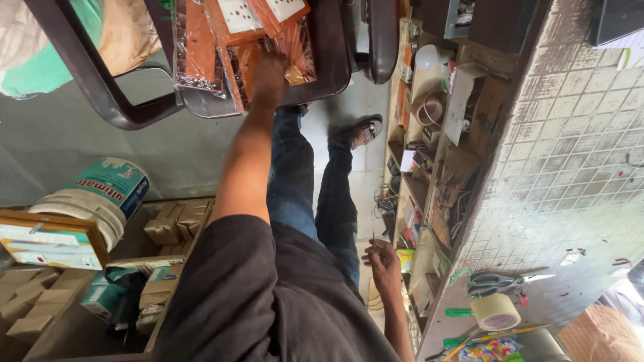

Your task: The person wraps several orange switchboards individually in clear plastic film using a roll of tape and a utility knife. After wrapping, the person wipes the workbench surface with a green cloth.

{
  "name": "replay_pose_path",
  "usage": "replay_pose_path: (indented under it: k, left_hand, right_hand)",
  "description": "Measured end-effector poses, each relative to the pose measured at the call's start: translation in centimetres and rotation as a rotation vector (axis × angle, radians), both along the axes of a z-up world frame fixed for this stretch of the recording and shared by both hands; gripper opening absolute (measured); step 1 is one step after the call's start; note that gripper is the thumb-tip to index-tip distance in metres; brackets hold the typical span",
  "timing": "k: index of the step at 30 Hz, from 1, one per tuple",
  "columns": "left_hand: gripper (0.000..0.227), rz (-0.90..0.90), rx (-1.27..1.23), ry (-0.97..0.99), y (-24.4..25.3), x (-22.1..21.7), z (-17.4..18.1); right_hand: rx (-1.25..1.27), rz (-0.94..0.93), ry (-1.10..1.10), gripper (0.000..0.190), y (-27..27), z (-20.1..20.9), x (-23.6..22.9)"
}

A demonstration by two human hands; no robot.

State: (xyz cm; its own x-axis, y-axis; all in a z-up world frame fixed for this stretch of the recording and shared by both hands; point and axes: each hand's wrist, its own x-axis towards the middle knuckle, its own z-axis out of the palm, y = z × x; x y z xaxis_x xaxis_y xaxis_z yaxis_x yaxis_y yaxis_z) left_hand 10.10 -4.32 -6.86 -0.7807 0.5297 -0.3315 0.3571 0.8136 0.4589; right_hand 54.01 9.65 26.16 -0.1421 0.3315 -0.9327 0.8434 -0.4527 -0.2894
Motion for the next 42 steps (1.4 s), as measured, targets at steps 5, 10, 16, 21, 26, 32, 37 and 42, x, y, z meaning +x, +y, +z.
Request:
replay_pose_path:
  k: [5,10,16,21,26,32,37,42]
  left_hand:
    - [0.023,0.020,0.169,-0.079,-0.5,3.8,5.3]
    - [0.021,0.051,0.279,-0.208,-2.7,8.8,12.3]
    - [0.015,0.063,0.378,-0.434,-3.5,13.7,21.4]
    - [0.016,0.173,0.320,-0.703,-2.2,15.3,24.9]
    - [0.012,0.105,0.489,-0.505,-0.4,11.5,30.0]
    - [0.004,-0.107,0.601,-0.404,8.4,7.7,43.1]
    - [0.007,-0.413,0.838,-0.371,14.6,6.8,52.3]
    - [0.009,-0.732,0.995,-0.406,21.5,8.4,58.3]
  right_hand:
    - [0.269,0.446,0.148,0.016,1.1,-2.7,-1.5]
    - [0.144,0.259,0.257,0.039,3.1,-7.7,-10.2]
    - [0.332,0.784,0.520,0.080,4.3,-7.8,-18.6]
    - [0.189,0.772,0.812,0.060,3.5,-9.0,-18.1]
    - [0.309,0.622,0.923,0.055,3.8,-4.4,-18.8]
    - [0.367,0.528,0.681,0.064,8.5,7.9,-19.3]
    - [0.561,0.356,0.634,0.065,10.2,17.3,-16.3]
    - [0.611,-0.084,0.735,0.061,11.0,23.0,-12.4]
